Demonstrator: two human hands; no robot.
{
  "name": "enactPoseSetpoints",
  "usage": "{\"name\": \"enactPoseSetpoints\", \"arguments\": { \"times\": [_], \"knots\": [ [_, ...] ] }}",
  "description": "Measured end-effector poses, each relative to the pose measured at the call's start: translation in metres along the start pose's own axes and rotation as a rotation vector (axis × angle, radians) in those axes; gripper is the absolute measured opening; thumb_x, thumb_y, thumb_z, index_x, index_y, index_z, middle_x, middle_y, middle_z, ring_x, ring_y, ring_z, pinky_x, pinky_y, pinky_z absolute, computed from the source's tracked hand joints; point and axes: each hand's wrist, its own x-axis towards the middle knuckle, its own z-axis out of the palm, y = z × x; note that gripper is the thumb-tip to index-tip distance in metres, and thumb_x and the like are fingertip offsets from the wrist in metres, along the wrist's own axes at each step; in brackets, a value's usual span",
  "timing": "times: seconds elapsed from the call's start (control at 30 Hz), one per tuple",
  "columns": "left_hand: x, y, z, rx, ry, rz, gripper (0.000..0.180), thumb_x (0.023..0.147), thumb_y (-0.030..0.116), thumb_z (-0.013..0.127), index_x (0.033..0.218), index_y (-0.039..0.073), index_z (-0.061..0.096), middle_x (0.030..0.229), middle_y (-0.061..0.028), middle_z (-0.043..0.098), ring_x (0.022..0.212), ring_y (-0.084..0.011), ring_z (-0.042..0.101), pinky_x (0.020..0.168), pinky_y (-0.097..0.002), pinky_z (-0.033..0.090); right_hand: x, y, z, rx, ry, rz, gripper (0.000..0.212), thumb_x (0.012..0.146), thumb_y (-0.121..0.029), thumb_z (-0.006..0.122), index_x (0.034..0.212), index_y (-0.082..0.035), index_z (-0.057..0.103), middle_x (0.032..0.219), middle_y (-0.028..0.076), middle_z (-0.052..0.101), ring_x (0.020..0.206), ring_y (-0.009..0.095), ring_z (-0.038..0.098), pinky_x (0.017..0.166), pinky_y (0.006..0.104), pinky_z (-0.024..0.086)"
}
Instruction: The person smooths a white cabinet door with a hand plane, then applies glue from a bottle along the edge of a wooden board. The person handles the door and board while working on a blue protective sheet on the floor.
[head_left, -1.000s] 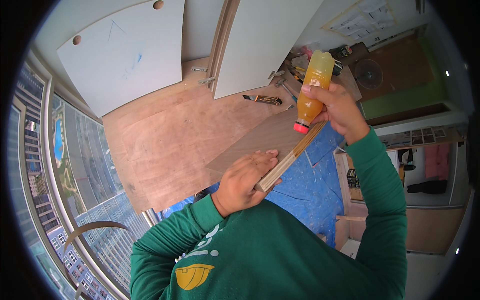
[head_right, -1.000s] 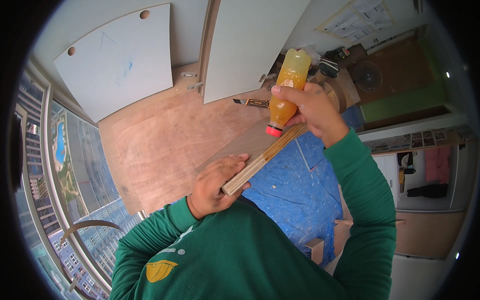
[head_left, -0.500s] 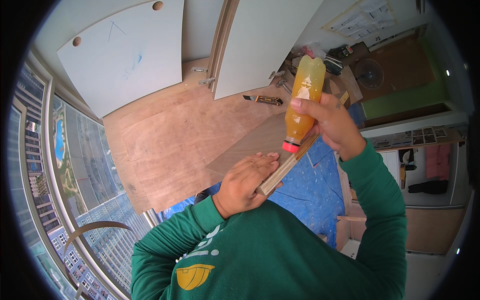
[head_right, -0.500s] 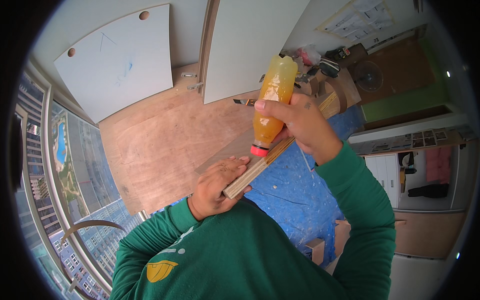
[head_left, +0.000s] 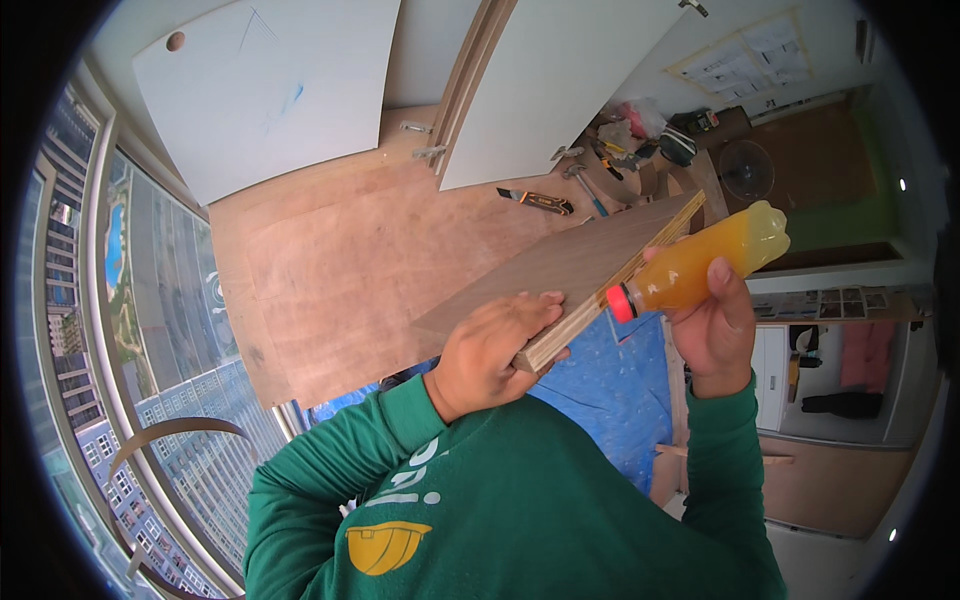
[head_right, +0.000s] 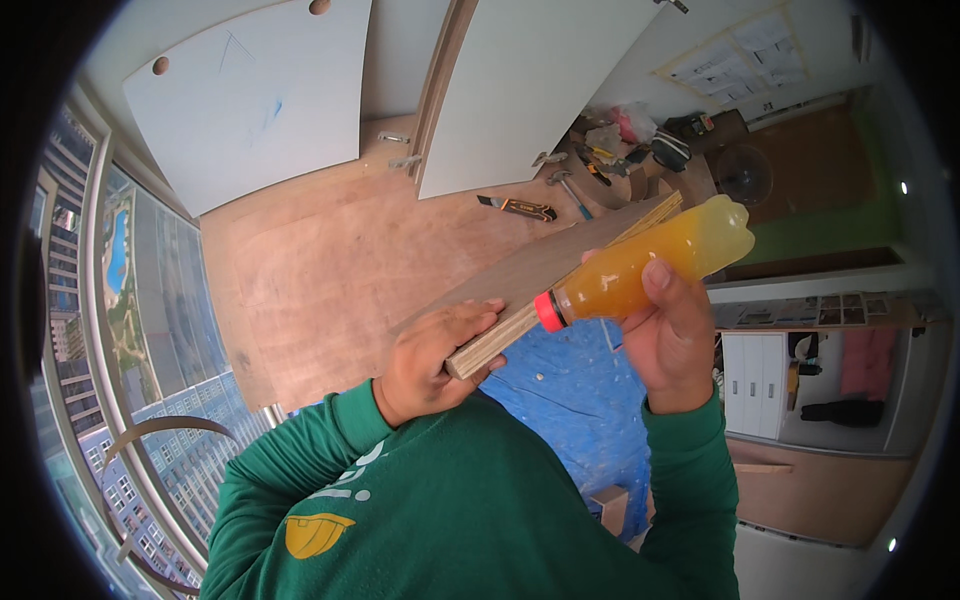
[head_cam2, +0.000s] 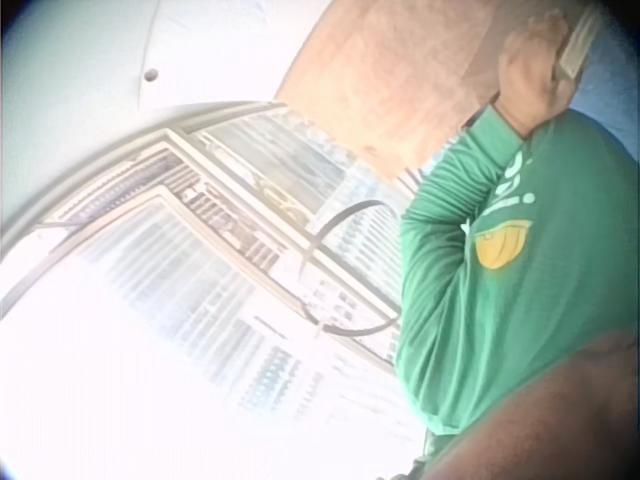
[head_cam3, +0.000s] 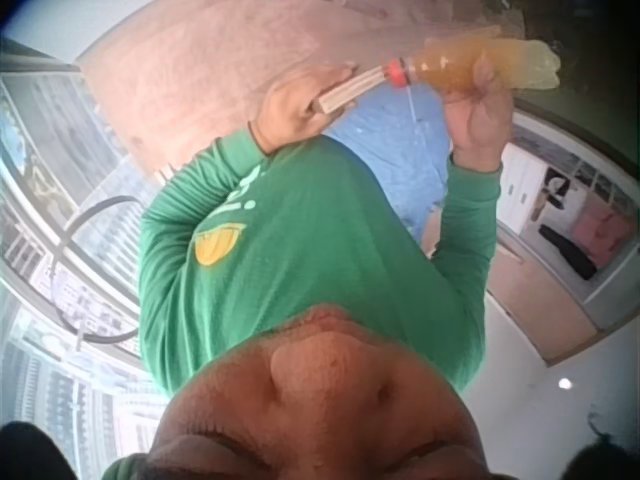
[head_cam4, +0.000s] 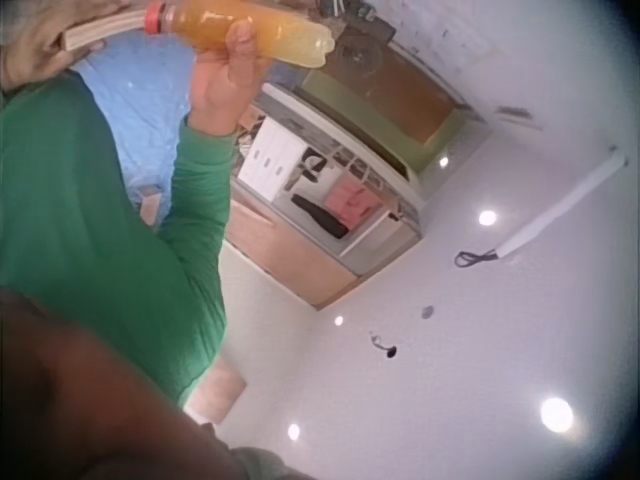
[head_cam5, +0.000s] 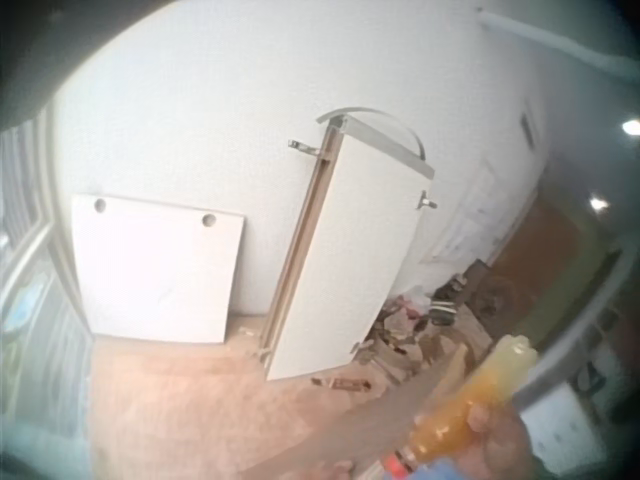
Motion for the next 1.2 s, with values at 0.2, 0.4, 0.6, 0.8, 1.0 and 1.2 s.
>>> {"name": "enactPoseSetpoints", "arguments": {
  "times": [0.2,0.4,0.6,0.8,1.0,1.2],
  "knots": [
    [0.004,0.000,-0.004,0.030,0.021,0.003,0.053,0.082,0.007,0.093,0.128,-0.004,0.070,0.128,-0.0238,0.076,0.118,-0.0400,0.076,0.101,-0.0463,0.060,-0.001,0.013,-0.008,0.023,0.084,0.000,0.047,0.104,-0.030,0.075,0.140,-0.003,0.058,0.129,0.018,0.070,0.127,0.040,0.070,0.107,0.0556,0.060],
    [0.007,0.000,-0.006,0.028,0.030,0.006,0.051,0.082,0.008,0.092,0.127,-0.005,0.071,0.126,-0.0240,0.077,0.117,-0.0398,0.076,0.100,-0.0458,0.061,0.004,0.019,-0.012,0.015,0.096,-0.003,0.047,0.105,-0.030,0.074,0.140,-0.004,0.058,0.127,0.018,0.072,0.125,0.039,0.071,0.107,0.0551,0.061],
    [0.008,-0.003,-0.009,0.020,0.027,-0.010,0.051,0.082,0.009,0.092,0.126,-0.005,0.071,0.126,-0.0240,0.077,0.117,-0.0395,0.076,0.100,-0.0457,0.061,0.005,0.020,-0.007,-0.019,0.112,-0.037,0.046,0.104,-0.028,0.076,0.140,-0.004,0.059,0.128,0.016,0.071,0.124,0.038,0.071,0.108,0.0541,0.060],
    [0.008,-0.003,-0.009,0.024,0.028,-0.011,0.051,0.082,0.009,0.093,0.126,-0.005,0.071,0.126,-0.0240,0.077,0.118,-0.0395,0.076,0.100,-0.0458,0.061,0.001,0.017,0.014,-0.155,0.144,-0.135,0.047,0.098,-0.020,0.082,0.136,-0.001,0.061,0.127,0.013,0.070,0.116,0.027,0.072,0.101,0.0434,0.060],
    [0.009,-0.004,-0.010,0.014,0.036,-0.020,0.049,0.081,0.009,0.093,0.123,-0.006,0.072,0.124,-0.0240,0.077,0.117,-0.0395,0.076,0.100,-0.0458,0.061,-0.015,0.007,0.043,-0.561,0.019,-0.302,0.042,0.090,-0.008,0.086,0.126,0.003,0.068,0.118,0.017,0.076,0.107,0.024,0.073,0.098,0.0385,0.058],
    [0.009,-0.003,-0.010,0.024,0.023,-0.010,0.050,0.081,0.008,0.093,0.124,-0.005,0.071,0.123,-0.0234,0.078,0.119,-0.0395,0.076,0.100,-0.0456,0.061,-0.015,-0.003,0.056,-0.823,0.018,-0.238,0.050,0.089,-0.011,0.084,0.131,0.004,0.062,0.121,0.020,0.074,0.107,0.026,0.074,0.098,0.0395,0.060]
  ]
}}
